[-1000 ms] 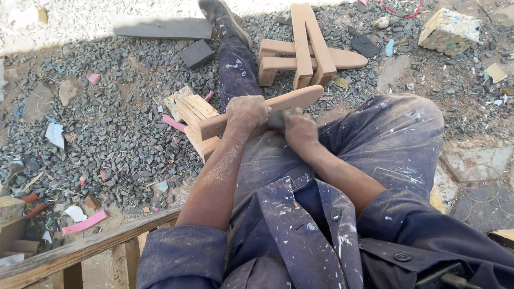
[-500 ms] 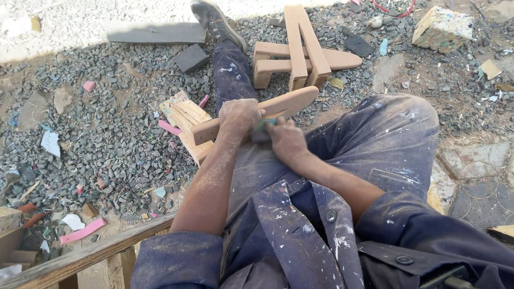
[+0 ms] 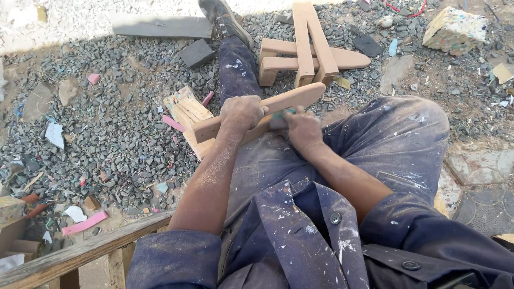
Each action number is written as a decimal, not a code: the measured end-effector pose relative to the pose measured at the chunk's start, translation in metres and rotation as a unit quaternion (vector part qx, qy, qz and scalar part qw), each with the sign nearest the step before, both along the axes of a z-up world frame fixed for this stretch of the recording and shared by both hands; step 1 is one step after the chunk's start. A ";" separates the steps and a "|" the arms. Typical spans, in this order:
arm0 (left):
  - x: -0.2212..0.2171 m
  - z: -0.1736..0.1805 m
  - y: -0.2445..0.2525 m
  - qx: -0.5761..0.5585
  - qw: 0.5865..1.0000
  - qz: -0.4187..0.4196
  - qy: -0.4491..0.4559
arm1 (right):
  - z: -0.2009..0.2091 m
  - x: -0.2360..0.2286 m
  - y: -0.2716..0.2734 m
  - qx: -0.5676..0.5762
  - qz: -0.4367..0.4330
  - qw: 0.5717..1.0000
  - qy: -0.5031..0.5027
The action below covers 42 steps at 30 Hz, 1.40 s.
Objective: The person sands a wooden chair component by hand using a piece of sandpaper, rotating the component as needed to sand all surfaces.
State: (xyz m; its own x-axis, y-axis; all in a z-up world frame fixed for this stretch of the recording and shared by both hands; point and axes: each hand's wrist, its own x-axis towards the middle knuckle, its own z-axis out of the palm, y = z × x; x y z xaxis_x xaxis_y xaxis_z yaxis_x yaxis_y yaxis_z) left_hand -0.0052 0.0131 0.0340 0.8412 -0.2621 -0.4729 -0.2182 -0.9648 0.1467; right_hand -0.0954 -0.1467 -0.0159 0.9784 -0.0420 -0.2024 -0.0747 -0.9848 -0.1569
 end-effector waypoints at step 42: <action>0.002 0.011 0.009 -0.009 1.000 -0.002 0.014 | 0.027 -0.004 -0.004 0.034 0.000 0.999 0.019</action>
